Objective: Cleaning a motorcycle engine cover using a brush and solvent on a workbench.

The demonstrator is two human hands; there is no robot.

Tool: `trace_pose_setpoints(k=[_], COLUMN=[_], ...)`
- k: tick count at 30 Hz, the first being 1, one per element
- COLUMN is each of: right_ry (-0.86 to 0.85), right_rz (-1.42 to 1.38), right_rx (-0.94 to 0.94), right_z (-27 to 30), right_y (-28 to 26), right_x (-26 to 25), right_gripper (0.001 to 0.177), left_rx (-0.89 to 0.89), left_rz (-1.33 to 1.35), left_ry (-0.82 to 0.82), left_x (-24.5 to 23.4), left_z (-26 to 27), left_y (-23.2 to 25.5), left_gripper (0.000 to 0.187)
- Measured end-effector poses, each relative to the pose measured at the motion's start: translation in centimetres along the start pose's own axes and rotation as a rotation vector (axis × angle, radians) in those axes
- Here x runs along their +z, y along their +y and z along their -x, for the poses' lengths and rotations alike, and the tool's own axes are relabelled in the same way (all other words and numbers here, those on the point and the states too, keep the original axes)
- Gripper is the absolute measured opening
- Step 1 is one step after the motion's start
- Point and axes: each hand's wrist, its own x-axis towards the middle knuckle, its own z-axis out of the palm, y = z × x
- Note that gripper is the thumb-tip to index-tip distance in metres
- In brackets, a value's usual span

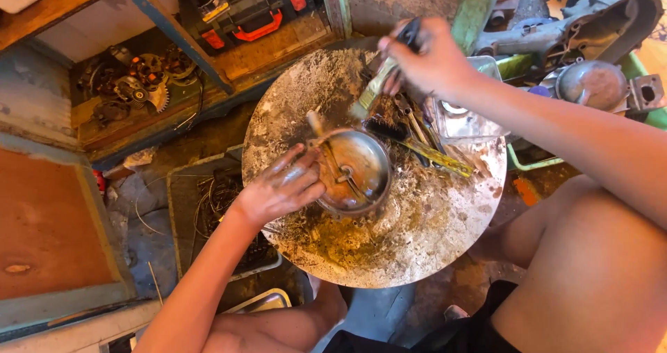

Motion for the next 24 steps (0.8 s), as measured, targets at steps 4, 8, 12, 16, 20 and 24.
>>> trace_pose_setpoints(k=[4,8,12,16,20,24], right_ry=[0.111,-0.078,-0.311,-0.288,-0.446,-0.399], right_rz=[-0.408,-0.167,0.13,0.179,0.304,0.069], right_rx=[0.087,-0.345,-0.688,-0.821,-0.699,-0.655], right_z=[0.3,2.9,3.4,3.9,4.0,3.1], right_y=[-0.1,-1.1,-0.5,-0.8,0.0,1.1], right_x=[0.3,1.5,1.5,2.1,2.6,3.5], right_gripper=[0.034,0.016,0.014,0.011,0.01,0.006], left_rx=[-0.072,-0.108,-0.135,-0.138,-0.105,-0.149], left_rz=[-0.087,-0.158,-0.213,-0.209,-0.314,-0.187], left_ry=[-0.026,-0.065,-0.106,-0.151,-0.245,-0.3], left_x=[-0.5,0.0,-0.5,0.5,0.3,1.0], left_z=[0.3,1.3,0.7,0.8,0.6,0.9], left_y=[-0.6,-1.3,-1.4,-1.1,-1.1,-0.9], left_gripper=[0.049,0.027,0.022,0.023,0.028,0.034])
